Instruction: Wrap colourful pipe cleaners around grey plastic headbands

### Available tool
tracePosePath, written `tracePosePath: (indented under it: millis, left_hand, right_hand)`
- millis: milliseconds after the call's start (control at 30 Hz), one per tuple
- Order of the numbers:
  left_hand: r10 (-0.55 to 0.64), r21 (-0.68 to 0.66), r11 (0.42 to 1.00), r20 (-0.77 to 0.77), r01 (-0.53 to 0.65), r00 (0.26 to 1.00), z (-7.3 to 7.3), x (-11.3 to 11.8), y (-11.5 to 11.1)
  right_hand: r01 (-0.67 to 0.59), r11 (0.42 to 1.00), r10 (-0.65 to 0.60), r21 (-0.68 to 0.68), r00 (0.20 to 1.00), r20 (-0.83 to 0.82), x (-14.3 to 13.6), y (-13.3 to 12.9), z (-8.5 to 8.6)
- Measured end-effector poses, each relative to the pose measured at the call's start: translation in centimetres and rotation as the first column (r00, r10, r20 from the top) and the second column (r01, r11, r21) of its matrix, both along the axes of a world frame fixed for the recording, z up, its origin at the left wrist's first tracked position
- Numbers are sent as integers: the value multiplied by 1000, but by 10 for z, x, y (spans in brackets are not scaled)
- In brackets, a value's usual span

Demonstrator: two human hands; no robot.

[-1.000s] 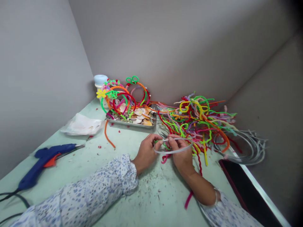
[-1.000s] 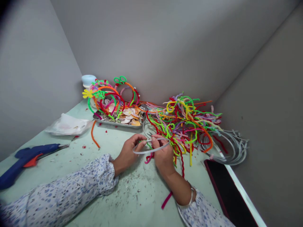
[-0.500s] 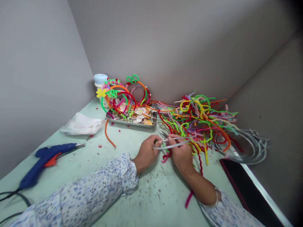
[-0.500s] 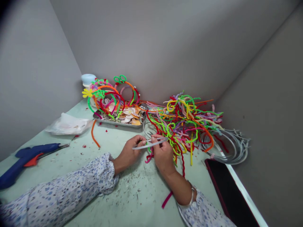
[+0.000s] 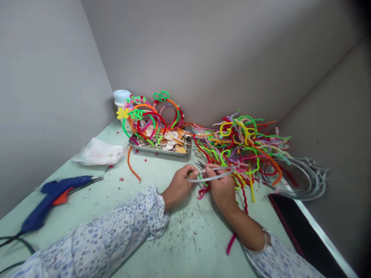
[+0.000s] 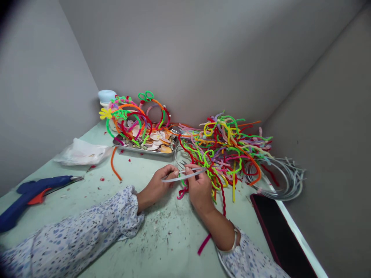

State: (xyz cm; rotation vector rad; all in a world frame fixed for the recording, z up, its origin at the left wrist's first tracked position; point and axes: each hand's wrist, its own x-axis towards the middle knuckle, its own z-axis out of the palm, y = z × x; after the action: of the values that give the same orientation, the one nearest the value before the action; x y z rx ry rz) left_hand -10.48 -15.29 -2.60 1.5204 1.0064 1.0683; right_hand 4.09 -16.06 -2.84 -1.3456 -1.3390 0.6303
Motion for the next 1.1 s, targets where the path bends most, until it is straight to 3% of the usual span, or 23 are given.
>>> tracePosePath:
  millis: [633, 933, 1100]
  left_hand:
    - [3, 15, 1000, -73, -2, 997, -4, 0, 2]
    - [-6, -77, 997, 56, 10, 998, -2, 1, 2]
    - [20, 16, 1000, -4, -20, 1000, -6, 2, 3]
  right_hand:
    - [-50, 998, 47, -41, 996, -71, -3, -4, 2]
    - [3, 999, -3, -40, 1000, -9, -3, -4, 5]
    - [2, 998, -4, -66, 999, -37, -3, -2, 1]
